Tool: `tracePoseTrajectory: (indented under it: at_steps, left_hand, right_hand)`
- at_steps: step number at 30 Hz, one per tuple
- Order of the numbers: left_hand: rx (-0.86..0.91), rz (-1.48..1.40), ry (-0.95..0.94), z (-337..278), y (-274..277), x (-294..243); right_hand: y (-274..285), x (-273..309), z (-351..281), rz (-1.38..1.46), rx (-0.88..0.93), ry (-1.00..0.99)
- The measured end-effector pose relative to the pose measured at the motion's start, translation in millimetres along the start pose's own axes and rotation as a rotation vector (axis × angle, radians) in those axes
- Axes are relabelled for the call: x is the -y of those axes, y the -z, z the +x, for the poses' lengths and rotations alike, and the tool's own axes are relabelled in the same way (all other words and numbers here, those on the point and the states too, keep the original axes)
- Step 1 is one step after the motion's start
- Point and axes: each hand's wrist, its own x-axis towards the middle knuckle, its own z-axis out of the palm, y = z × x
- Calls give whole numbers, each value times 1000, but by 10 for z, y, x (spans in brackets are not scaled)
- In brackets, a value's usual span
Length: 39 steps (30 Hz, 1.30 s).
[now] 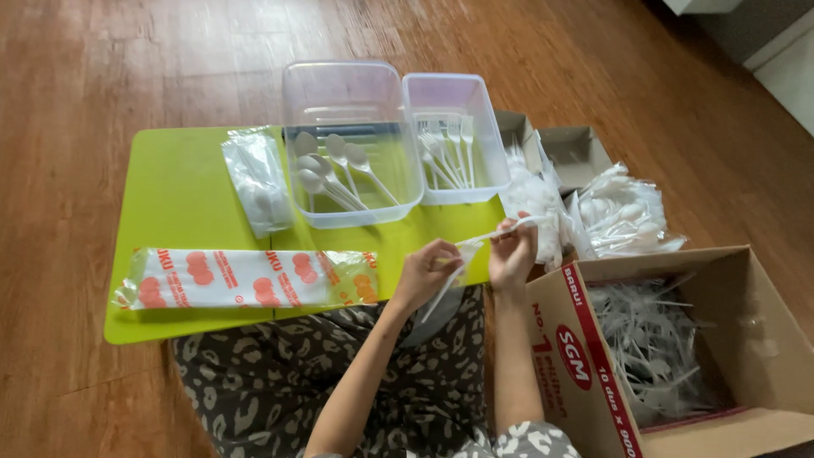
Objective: Packaging individual plastic spoons and forks into plastic sleeves.
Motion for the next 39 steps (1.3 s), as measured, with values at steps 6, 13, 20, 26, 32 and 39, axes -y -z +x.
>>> tracePoseTrajectory:
  at_steps: [6, 13, 20, 26, 32, 39]
  left_hand:
    - [-1, 54, -21, -21, -41, 97]
    - [63, -124, 55, -53, 20, -48]
    - [86, -143, 17, -85, -4, -7]
    - [117, -184, 56, -37, -10, -32]
    - [138, -279, 107, -43, 43, -103]
    - [142, -320, 142, -51, 119, -248]
  right_hand:
    - [177, -31, 88, 131, -23, -37]
    - [59, -41, -17, -110, 4, 16]
    - [80, -79, 27, -151, -24, 84]
    - [-1, -35, -40, -217, 105, 73]
    - [-224, 43, -245, -397, 233, 20]
    - [-722, 451, -585, -656, 327, 2]
